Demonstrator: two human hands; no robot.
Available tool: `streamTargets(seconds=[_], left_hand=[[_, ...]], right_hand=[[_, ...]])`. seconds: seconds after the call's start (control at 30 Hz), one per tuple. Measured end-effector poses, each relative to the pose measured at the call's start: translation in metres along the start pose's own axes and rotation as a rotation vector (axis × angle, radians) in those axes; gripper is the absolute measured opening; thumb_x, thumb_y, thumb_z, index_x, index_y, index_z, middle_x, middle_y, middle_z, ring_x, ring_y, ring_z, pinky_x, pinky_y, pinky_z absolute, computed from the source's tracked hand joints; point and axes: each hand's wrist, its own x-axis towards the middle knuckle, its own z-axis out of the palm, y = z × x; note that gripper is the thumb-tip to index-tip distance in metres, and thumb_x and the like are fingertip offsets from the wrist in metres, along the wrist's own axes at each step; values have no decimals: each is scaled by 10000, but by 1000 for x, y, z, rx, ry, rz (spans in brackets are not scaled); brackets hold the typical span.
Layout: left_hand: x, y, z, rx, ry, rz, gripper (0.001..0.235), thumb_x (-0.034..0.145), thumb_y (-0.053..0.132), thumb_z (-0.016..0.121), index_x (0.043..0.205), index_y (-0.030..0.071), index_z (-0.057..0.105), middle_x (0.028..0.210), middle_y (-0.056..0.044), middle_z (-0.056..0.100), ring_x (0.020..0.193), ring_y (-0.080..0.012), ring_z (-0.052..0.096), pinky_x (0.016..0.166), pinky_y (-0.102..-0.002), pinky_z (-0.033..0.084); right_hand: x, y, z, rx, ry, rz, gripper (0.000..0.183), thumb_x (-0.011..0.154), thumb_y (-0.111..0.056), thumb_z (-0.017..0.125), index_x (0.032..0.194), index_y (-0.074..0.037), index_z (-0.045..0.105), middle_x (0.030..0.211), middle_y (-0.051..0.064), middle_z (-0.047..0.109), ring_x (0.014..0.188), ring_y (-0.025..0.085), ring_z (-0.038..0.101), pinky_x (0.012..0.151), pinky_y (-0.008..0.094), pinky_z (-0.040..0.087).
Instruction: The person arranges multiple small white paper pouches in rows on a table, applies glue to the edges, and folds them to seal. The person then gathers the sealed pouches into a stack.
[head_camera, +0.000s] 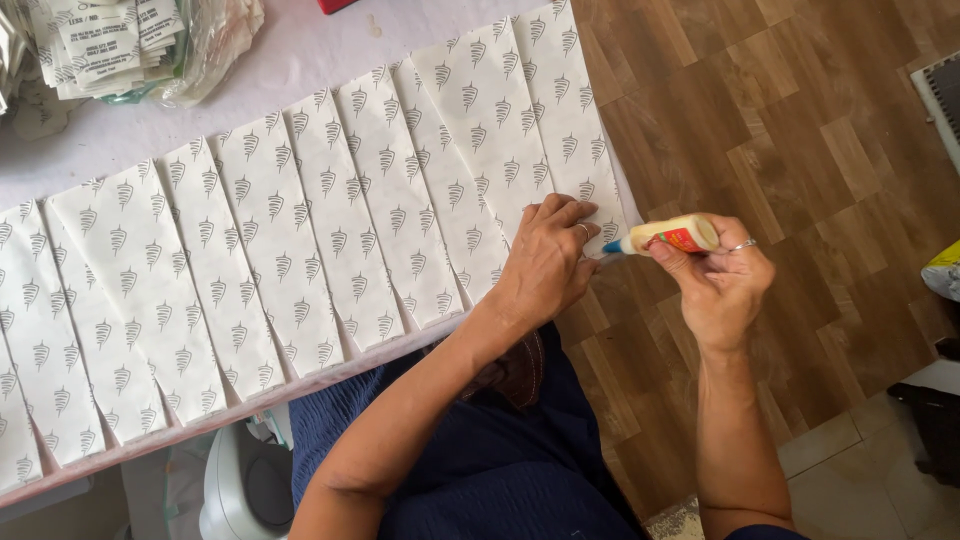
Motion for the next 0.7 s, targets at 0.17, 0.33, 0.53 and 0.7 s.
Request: streamTargets(seconds=[0.17,0.33,0.53,0.7], left_hand=[[-1,1,-2,-14,-10,-11,375,698,148,896,1021,-5,781,1142,-184,722,1149,-317,599,966,-412,441],[0,2,-2,-21,4,-14,371,695,142,897,1012,-10,778,1130,-183,720,1144,-320,603,956,-421,444],[-1,2,-1,-21,0,-18,378,691,140,902,1016,-6,775,1137,-181,715,1156,-315,597,973,-423,437],[-1,1,0,-17,3,-11,377,691,143,901,1015,-5,777,1132,-177,717,1154,-315,599,971,-425,435]], right_hand=[[3,-5,-9,-31,18,-24,344,912,68,827,1141,119,574,992,268,697,1004,267,693,869,424,607],[-4,-7,9,-10,3,3,356,853,62,856,1102,106,605,959,257,710,981,257,698,842,418,607],[0,-9,-2,-31,14,-11,345,882,65,847,1116,119,599,981,264,710,990,263,699,870,421,604],[-1,-2,-1,-3,34,21,365,864,46,861,1119,98,604,974,240,714,962,245,711,873,396,613]])
